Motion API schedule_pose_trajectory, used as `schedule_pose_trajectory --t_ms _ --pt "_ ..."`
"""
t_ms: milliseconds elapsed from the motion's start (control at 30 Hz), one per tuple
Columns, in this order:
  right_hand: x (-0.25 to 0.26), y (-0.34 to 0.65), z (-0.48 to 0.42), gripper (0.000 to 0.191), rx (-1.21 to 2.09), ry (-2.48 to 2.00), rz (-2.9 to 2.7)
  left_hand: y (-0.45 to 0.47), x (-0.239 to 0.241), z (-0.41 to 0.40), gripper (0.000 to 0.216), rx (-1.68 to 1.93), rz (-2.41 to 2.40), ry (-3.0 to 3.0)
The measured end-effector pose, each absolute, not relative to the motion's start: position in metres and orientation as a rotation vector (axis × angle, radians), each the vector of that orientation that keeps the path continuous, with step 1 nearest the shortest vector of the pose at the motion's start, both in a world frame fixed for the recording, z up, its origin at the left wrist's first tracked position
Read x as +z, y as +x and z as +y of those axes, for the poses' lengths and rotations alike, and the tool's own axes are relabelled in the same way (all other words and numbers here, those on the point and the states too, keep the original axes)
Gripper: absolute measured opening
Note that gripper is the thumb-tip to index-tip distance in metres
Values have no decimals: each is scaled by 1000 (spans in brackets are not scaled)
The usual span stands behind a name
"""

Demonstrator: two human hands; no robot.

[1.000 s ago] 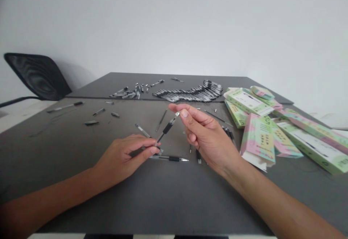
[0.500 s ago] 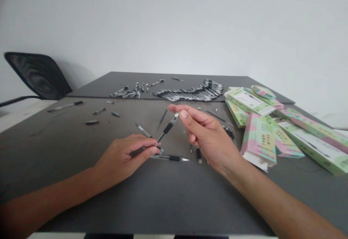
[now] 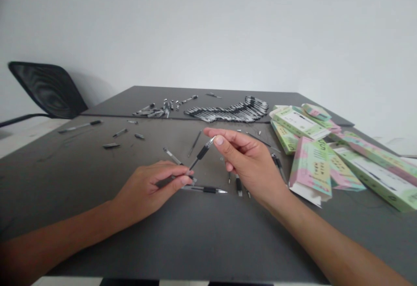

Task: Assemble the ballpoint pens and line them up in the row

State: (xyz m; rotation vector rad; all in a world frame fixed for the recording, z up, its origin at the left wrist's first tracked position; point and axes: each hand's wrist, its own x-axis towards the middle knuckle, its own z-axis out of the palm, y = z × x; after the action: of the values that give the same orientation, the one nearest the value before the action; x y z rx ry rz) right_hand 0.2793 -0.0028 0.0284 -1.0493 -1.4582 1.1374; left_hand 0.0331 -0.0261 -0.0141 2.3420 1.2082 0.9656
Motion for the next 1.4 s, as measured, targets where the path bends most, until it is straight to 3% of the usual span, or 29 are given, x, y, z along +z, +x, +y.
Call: schedule_pose_trajectory --t_ms 833,1000,1267,1400 --pt "22 258 -11 22 882 -814 -1508 42 -14 -40 13 945 1082 2256" --pt "18 262 -13 38 1006 -731 -1586 43 -12 -40 16 899 1100 2163" --pt "16 258 -11 7 1044 -784 -1461 43 -13 -40 20 836 1060 2112" --pt "15 259 -13 21 1107 -755 -1465 45 -10 -41 20 819 1055 2069"
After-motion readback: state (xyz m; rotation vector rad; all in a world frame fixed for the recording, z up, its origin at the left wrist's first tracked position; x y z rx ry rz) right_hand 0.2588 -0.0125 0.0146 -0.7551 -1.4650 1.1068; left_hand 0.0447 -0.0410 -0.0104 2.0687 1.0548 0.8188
